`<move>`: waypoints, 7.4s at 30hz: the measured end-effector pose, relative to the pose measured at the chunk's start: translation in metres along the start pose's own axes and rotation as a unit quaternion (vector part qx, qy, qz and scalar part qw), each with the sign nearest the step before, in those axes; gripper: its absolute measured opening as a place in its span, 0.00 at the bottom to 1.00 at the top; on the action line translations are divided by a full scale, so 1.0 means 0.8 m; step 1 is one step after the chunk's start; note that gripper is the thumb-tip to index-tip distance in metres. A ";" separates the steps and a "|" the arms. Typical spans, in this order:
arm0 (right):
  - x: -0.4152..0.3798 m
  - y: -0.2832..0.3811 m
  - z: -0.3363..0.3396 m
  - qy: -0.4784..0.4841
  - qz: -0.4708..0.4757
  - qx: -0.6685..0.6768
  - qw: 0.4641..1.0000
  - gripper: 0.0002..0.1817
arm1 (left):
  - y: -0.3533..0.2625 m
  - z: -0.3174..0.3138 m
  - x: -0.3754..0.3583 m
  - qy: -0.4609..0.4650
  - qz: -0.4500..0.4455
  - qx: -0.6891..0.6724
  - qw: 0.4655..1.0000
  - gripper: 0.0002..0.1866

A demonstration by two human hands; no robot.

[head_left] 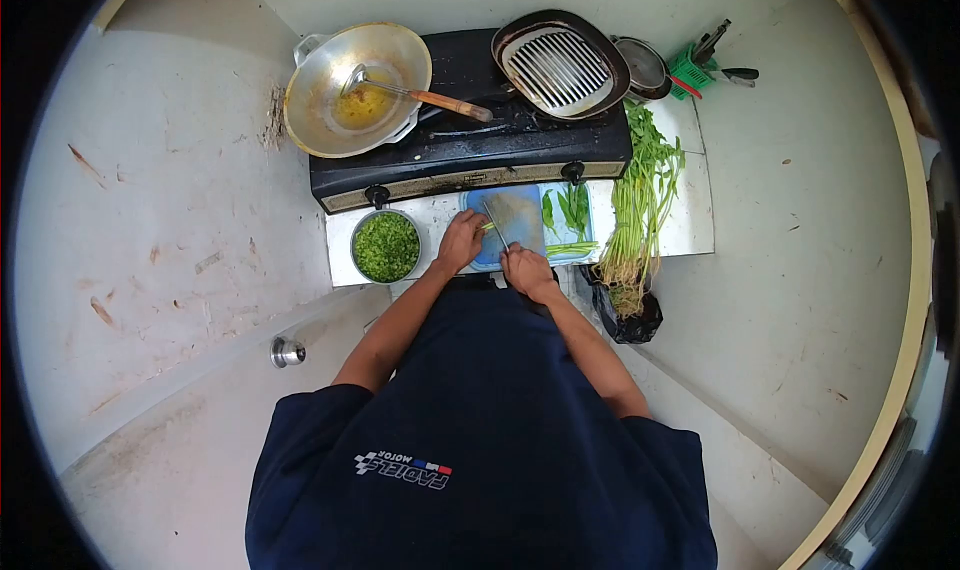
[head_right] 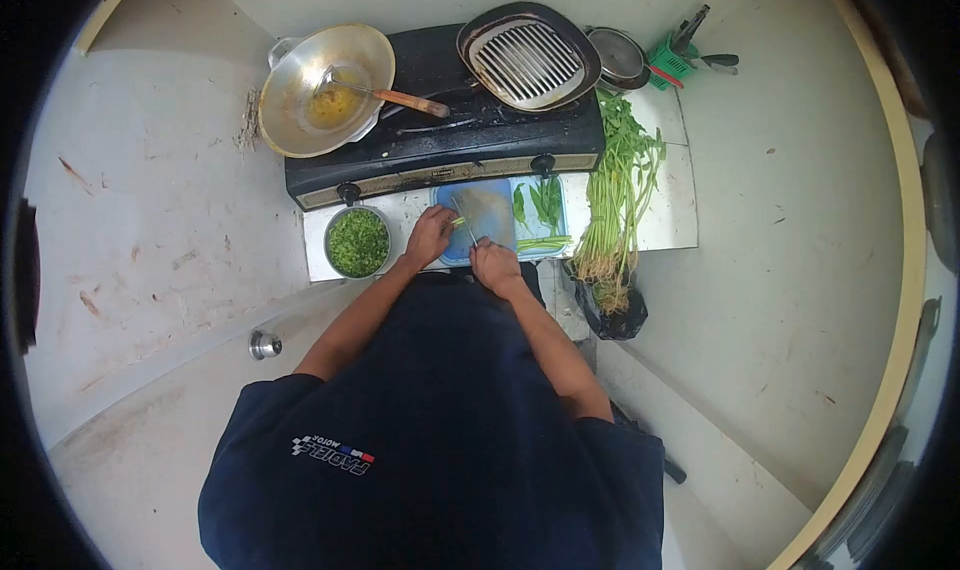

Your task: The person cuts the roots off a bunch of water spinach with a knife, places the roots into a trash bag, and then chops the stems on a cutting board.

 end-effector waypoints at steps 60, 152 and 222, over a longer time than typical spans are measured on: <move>-0.006 0.010 0.016 0.002 -0.050 0.003 0.999 0.21 | -0.016 0.003 -0.005 -0.058 -0.031 0.015 0.998 0.13; -0.013 0.005 0.010 0.033 -0.041 0.009 0.999 0.22 | -0.007 -0.001 -0.005 -0.057 0.012 0.000 0.998 0.10; 0.005 0.009 -0.007 -0.006 -0.021 0.007 1.000 0.22 | -0.003 -0.003 -0.007 -0.063 0.021 -0.010 0.998 0.10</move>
Point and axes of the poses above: each hand's wrist, its own x-axis towards the middle knuckle, its own z-axis out of the back of the hand, y = z × x, the point moved 3 cm from there along x, towards the middle knuckle, and after that the axes turned 14 degrees about -y, right-handed, at the moved point
